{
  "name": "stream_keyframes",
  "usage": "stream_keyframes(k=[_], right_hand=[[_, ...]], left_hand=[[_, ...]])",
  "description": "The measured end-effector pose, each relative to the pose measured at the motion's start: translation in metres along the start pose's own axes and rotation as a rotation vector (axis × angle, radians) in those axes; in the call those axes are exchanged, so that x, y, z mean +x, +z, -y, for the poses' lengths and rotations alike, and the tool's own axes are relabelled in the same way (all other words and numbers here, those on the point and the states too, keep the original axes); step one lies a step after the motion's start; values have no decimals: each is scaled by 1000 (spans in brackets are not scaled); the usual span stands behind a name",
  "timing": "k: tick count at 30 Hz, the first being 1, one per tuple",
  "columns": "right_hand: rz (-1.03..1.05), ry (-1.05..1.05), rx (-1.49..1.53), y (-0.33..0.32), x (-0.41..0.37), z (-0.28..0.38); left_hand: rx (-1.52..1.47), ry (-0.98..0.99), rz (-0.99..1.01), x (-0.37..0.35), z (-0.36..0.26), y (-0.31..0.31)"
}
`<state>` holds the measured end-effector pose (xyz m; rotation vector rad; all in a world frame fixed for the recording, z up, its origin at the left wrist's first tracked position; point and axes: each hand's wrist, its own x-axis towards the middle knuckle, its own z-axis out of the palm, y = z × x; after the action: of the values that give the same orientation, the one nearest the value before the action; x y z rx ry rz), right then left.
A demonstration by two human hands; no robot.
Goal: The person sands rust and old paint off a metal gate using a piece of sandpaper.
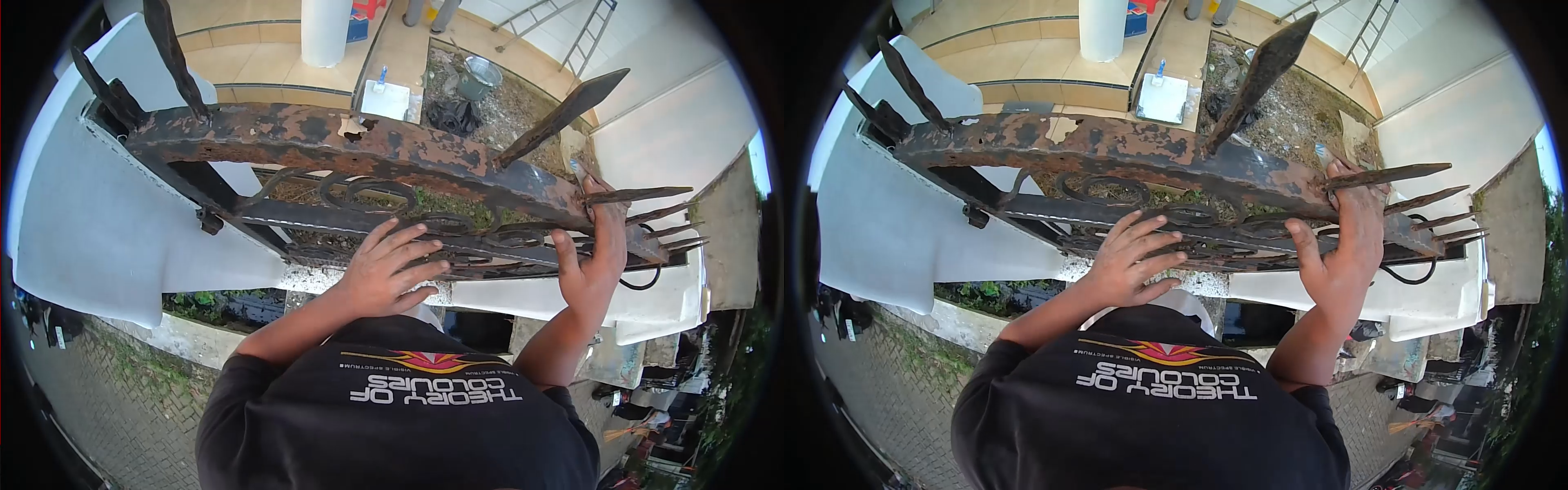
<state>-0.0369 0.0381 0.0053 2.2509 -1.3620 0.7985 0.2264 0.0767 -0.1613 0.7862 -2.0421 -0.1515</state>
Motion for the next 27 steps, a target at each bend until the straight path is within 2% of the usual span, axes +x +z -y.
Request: stream_keyframes(k=[4,6,8,11,14,20,24,26,27], right_hand=[[30,-182,165,-12,24,-5],[154,-54,201,-12,30,-7],[139,-53,179,-6,31,-7],[-23,-154,86,6,28,-13],[-51,-194,68,9,27,-16],[-76,-167,45,15,20,-22],[-242,-110,-92,33,3,-49],[-213,50,191,33,-8,-63],[-193,59,283,27,-6,-65]], left_hand=[[334,-240,-167,-28,1,-20],[395,-373,-330,-43,-9,-25],[471,-505,-462,-59,-25,-24],[590,-649,-445,-80,-47,-23],[653,-715,-416,-87,-61,-17],[881,-557,-324,-83,-55,-60],[845,-512,-510,-107,-17,-102],[823,-429,-444,-115,7,-114],[794,-425,-352,-114,12,-118]])
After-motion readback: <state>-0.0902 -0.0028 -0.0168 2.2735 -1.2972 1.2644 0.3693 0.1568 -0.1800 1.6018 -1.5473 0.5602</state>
